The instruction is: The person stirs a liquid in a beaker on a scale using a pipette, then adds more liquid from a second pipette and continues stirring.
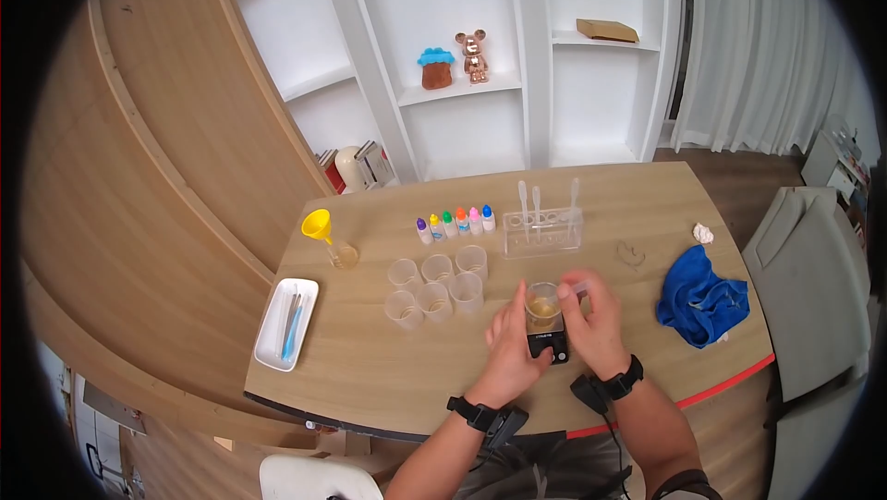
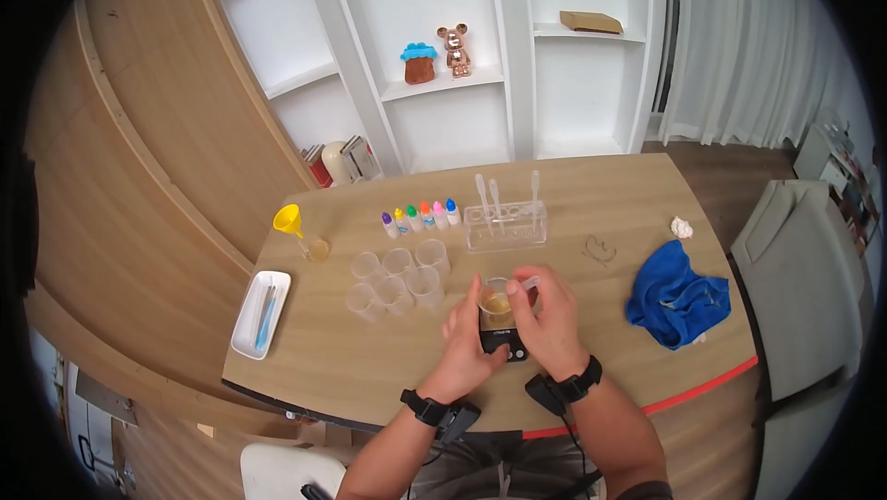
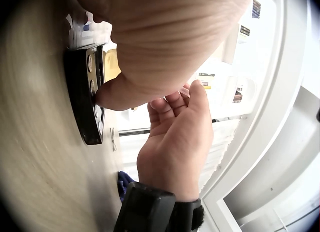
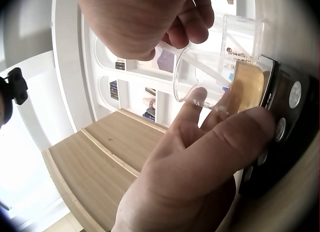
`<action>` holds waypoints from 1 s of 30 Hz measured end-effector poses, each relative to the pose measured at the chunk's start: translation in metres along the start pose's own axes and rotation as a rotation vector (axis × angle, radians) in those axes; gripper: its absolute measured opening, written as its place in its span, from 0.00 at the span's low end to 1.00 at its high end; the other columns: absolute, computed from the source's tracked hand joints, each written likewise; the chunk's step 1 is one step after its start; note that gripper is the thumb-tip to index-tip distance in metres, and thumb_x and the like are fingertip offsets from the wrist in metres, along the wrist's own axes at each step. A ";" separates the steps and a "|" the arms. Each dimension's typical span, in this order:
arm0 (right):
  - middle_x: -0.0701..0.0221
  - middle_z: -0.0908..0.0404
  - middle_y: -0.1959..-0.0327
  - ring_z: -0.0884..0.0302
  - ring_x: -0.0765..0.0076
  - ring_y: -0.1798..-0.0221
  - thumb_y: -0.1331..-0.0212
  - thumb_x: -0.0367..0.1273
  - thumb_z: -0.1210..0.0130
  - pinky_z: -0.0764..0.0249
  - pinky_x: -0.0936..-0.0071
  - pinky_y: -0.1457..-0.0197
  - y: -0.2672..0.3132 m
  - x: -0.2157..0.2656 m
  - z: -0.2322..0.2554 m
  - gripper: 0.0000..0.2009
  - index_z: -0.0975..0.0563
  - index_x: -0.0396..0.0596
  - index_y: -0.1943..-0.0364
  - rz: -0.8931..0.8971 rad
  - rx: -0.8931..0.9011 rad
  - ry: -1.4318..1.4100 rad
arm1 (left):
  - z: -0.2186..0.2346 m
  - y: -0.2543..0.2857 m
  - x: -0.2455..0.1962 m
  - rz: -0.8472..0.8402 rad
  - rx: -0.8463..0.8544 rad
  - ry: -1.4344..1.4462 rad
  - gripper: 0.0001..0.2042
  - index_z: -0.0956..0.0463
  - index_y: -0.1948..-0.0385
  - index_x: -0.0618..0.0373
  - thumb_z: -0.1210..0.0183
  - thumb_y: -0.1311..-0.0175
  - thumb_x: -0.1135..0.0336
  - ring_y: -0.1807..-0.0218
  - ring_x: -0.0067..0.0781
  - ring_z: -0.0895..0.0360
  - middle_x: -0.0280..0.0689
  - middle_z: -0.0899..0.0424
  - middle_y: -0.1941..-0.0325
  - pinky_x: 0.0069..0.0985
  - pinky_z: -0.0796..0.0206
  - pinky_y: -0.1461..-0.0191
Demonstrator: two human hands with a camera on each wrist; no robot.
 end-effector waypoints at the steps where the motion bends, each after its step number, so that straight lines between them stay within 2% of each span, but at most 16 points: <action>1: 0.63 0.12 0.60 0.14 0.60 0.62 0.22 0.31 0.30 0.19 0.62 0.54 0.001 -0.001 0.000 0.09 0.15 0.42 0.48 -0.013 0.004 -0.002 | -0.001 0.001 0.000 -0.022 -0.019 0.003 0.65 0.59 0.05 0.58 0.21 0.43 0.74 0.14 0.59 0.37 0.51 0.28 0.17 0.53 0.52 0.13; 14: 0.64 0.11 0.60 0.14 0.61 0.62 0.22 0.33 0.31 0.18 0.62 0.55 0.001 0.000 0.001 0.09 0.15 0.42 0.48 -0.030 0.028 0.040 | -0.004 0.004 0.005 -0.005 0.017 -0.005 0.67 0.63 0.05 0.60 0.20 0.44 0.71 0.13 0.61 0.38 0.52 0.31 0.15 0.55 0.51 0.12; 22: 0.65 0.12 0.61 0.15 0.60 0.63 0.22 0.33 0.30 0.19 0.61 0.54 0.000 0.000 0.001 0.09 0.15 0.43 0.49 -0.008 -0.008 0.044 | 0.001 0.001 0.007 -0.001 -0.068 0.021 0.64 0.56 0.06 0.59 0.19 0.44 0.70 0.14 0.58 0.36 0.49 0.29 0.15 0.54 0.51 0.11; 26: 0.65 0.12 0.61 0.15 0.59 0.63 0.22 0.33 0.30 0.20 0.60 0.54 0.001 0.001 0.003 0.09 0.15 0.43 0.49 -0.007 -0.001 0.036 | -0.002 0.003 0.012 0.033 -0.058 0.044 0.63 0.58 0.05 0.58 0.20 0.40 0.69 0.12 0.57 0.37 0.51 0.29 0.11 0.52 0.54 0.08; 28: 0.65 0.12 0.61 0.15 0.60 0.63 0.22 0.33 0.30 0.20 0.60 0.54 0.001 0.002 0.002 0.09 0.15 0.43 0.49 -0.007 -0.004 0.034 | 0.000 0.002 0.011 -0.016 -0.137 0.053 0.59 0.50 0.07 0.60 0.20 0.41 0.69 0.16 0.57 0.33 0.49 0.24 0.17 0.51 0.49 0.12; 29: 0.65 0.12 0.61 0.15 0.60 0.63 0.22 0.33 0.30 0.20 0.60 0.54 0.000 0.003 0.002 0.09 0.15 0.43 0.49 -0.001 -0.009 0.032 | 0.000 0.002 0.012 -0.017 -0.137 0.052 0.59 0.50 0.07 0.60 0.20 0.41 0.69 0.16 0.57 0.33 0.49 0.24 0.17 0.51 0.49 0.12; 30: 0.65 0.12 0.61 0.15 0.60 0.63 0.22 0.33 0.30 0.20 0.60 0.54 0.000 0.002 0.002 0.09 0.15 0.43 0.49 0.001 -0.010 0.031 | 0.000 0.002 0.012 -0.018 -0.157 0.068 0.56 0.46 0.09 0.60 0.20 0.40 0.70 0.17 0.57 0.32 0.49 0.23 0.19 0.50 0.46 0.12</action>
Point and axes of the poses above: each hand's wrist, its own y-axis away from the middle knuckle, its own z-axis out of the back of the hand, x = y × z, the point moved 4 cm from there along -y, towards the middle knuckle
